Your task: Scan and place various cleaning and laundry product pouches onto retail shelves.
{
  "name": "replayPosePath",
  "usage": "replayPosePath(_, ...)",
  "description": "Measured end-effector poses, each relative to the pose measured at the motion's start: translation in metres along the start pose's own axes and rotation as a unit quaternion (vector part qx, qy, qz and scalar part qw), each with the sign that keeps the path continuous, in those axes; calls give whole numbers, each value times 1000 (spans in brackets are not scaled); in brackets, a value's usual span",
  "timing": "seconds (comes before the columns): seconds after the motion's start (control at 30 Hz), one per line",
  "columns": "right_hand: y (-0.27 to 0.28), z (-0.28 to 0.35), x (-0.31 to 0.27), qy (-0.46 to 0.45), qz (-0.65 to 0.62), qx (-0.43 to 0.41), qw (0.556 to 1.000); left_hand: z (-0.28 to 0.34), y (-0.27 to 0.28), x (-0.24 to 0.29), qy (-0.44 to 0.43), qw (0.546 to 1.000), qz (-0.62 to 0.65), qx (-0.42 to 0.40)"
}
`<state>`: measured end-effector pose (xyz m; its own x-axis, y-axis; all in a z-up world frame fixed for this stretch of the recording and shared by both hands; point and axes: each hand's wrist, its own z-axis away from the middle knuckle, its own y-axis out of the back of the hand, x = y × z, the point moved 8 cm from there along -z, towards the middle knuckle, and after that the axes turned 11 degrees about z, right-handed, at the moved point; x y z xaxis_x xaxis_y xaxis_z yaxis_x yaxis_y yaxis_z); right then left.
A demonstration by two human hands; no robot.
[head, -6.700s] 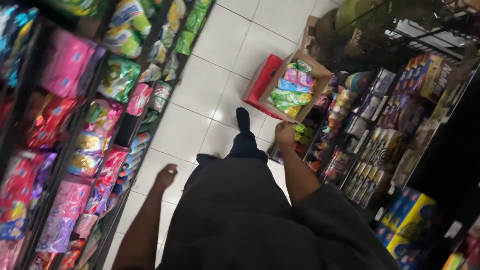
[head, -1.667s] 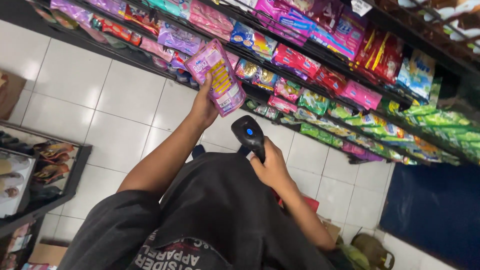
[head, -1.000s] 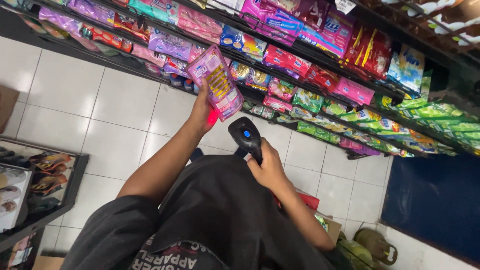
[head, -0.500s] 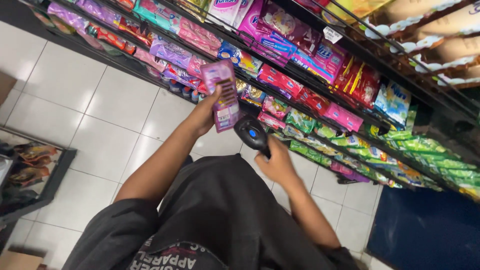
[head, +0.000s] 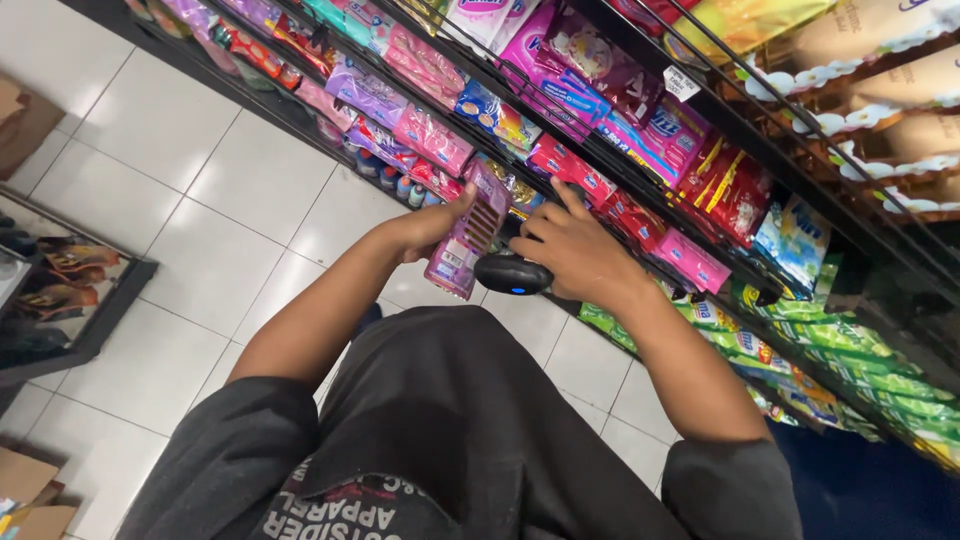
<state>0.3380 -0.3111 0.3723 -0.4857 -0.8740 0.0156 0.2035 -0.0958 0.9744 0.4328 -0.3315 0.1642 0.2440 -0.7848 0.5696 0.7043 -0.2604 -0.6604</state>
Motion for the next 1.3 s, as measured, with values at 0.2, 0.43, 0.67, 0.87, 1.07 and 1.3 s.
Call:
replayPosePath(0.2,6,5,1,3,7,50,999,0,-5,4,-18,1000,-10,-6)
replayPosePath(0.43,23,53,28,-147,-72,150,975,7,-8,10,-58,997,49,12)
replayPosePath(0.67,15,121,83,-418,-83,274,862,6,9,-18,-97,934,322,-117)
replayPosePath(0.87,2,107,159,-481,-12,332,811,54,-41,14,-127,900,363,-203)
replayPosePath(1.07,-96,88,283,-503,140,355,776,27,-29,-10,-98,822,472,-303)
replayPosePath(1.3,-51,66,84,-504,47,428,748,42,-18,-14,-83,927,362,-52)
